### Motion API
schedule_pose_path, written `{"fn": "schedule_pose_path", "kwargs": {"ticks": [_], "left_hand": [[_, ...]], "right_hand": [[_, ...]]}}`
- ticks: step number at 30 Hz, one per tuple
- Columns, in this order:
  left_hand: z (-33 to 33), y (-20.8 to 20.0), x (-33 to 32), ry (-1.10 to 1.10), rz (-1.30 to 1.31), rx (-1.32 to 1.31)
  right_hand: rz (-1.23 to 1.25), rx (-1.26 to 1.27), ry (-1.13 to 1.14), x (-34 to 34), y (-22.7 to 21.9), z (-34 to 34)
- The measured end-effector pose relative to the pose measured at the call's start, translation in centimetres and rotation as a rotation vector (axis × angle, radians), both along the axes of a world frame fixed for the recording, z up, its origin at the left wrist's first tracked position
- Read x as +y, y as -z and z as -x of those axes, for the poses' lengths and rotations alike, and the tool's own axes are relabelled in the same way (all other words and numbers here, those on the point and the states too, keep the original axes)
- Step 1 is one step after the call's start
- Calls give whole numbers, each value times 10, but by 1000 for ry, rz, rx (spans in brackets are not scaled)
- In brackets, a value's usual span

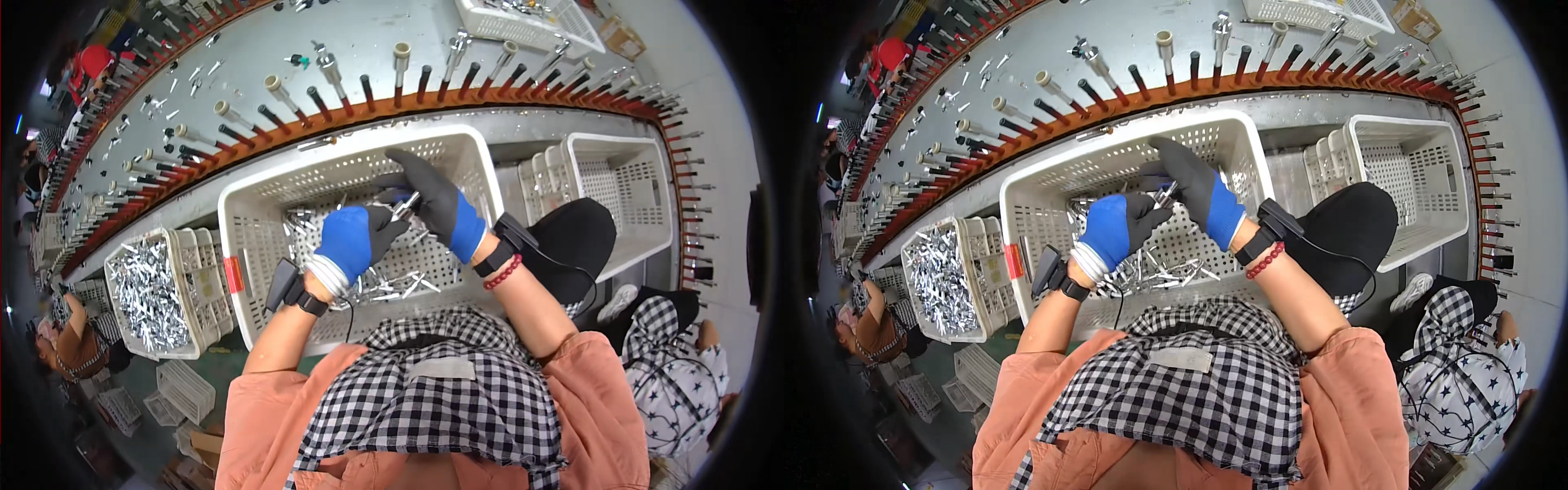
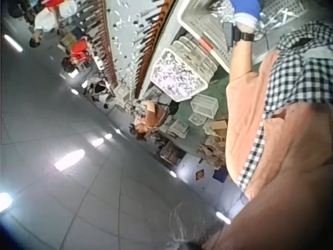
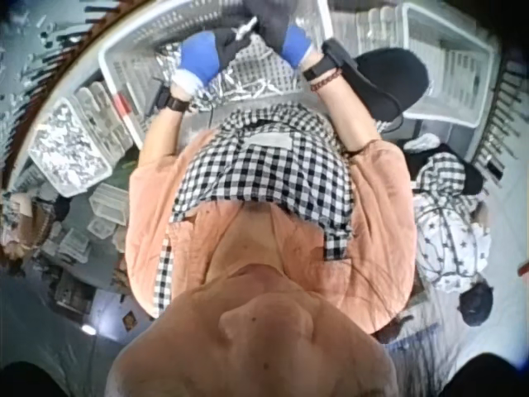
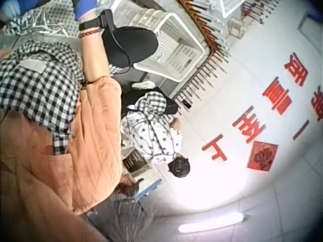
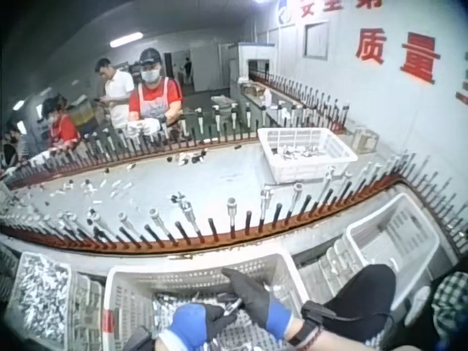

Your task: Assemble small metal components onto pegs on a rotating production line carousel.

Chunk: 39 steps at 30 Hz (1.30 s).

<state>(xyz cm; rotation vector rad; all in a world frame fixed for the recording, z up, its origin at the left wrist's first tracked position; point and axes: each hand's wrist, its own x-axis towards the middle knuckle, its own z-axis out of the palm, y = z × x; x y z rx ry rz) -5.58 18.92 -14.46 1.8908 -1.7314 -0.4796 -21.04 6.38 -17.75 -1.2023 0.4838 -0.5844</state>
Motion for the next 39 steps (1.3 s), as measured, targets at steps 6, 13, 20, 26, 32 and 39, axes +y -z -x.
{"fn": "schedule_pose_path", "kwargs": {"ticks": [6, 13, 20, 26, 32, 39], "left_hand": [[-81, -2, 15, 40, 31, 80], [-162, -15, -109, -485, 655, 623], [-196, -47, -138, -610, 1, 623], [-139, -67, -51, 411, -203, 324], [-19, -54, -203, 118, 310, 624], [-18, -52, -305, -99, 151, 652]], "right_hand": [[519, -48, 638, -102, -72, -1], [765, 200, 135, -185, -72, -117], [574, 289, -236, -65, -103, -13], [755, 447, 755, -89, -34, 44], [599, 698, 729, -88, 17, 50], [547, 727, 641, -79, -2, 58]]}}
